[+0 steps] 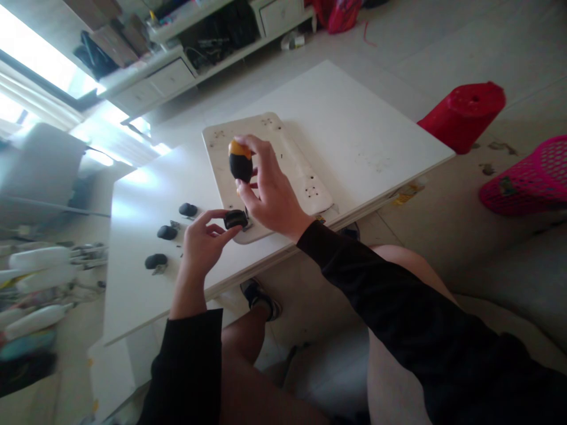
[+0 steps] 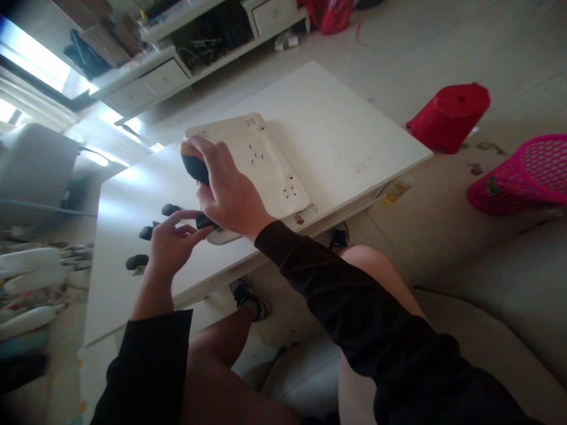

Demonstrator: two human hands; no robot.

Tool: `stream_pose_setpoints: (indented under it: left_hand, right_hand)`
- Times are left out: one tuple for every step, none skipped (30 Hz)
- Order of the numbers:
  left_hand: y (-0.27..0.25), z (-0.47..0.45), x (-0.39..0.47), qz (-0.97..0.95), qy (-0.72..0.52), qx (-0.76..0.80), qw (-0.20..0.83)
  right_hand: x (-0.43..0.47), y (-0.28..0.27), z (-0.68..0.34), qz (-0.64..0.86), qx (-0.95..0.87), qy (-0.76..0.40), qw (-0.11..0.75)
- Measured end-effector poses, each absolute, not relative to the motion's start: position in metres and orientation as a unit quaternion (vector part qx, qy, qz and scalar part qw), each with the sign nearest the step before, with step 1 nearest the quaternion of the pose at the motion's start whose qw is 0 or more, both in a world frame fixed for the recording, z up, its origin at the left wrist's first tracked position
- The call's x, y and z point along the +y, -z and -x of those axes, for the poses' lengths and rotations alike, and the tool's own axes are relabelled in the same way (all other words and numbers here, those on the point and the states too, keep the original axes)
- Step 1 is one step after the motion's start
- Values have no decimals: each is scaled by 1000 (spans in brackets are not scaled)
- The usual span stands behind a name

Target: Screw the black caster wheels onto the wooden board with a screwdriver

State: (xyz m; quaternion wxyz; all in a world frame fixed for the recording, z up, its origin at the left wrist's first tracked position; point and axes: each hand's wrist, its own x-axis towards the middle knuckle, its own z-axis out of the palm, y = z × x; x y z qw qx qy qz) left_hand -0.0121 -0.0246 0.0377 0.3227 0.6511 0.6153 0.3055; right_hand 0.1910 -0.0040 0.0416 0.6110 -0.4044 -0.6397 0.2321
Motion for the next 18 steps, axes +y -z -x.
stream_pose_setpoints:
  left_hand:
    - [-37,12,-25,-652,-305,615,321]
    - [-37,13,-25,-653,-306,615,321]
    - [-37,13,-24,-652,-306,614,322]
    - [-37,13,-24,-652,-307,613,324]
    - [-37,13,-25,-650,-309,613,327]
    - [-37,13,-25,-649,-311,612,329]
    - [-37,13,-25,-648,-312,612,330]
    - [-37,13,-25,-647,-312,613,329]
    - [-37,12,-25,-648,-310,614,327]
    - [-37,12,-25,-648,-308,616,326]
    - [-37,12,-24,-649,-307,616,323]
    - [-37,12,-24,-650,-306,617,321]
    - [-36,12,-24,-651,-306,616,320]
    - [-36,13,-23,-652,-307,615,320]
    - [-36,13,-22,-653,-307,613,322]
    - [-35,14,-22,-654,-306,611,323]
    - [-35,15,-22,-656,-306,609,325]
    - [-35,15,-21,-657,-306,607,326]
  right_hand:
    - [-5,-43,-192,412,-640,-228,607]
    - [-6,-45,-193,424,-634,-229,604]
    - [-7,-47,-195,438,-626,-230,603]
    - [-7,-49,-196,449,-616,-230,605]
    - [-8,-50,-197,456,-607,-228,609]
    - [-8,-51,-198,456,-601,-228,615]
    - [-8,-52,-199,450,-599,-228,622]
    - [-8,-52,-200,441,-599,-229,629]
    - [-7,-53,-200,430,-599,-232,634]
    - [-7,-53,-201,422,-600,-235,638]
    - [-7,-53,-201,418,-602,-237,638]
    - [-6,-53,-201,418,-604,-236,636]
    - [-5,-53,-201,424,-605,-232,633]
    - [-4,-53,-201,432,-606,-224,629]
    - [-4,-54,-201,441,-607,-215,625]
    - [-3,-54,-201,447,-605,-208,625]
    - [-2,-54,-201,448,-603,-209,626]
    - [-2,-55,-201,444,-600,-218,629]
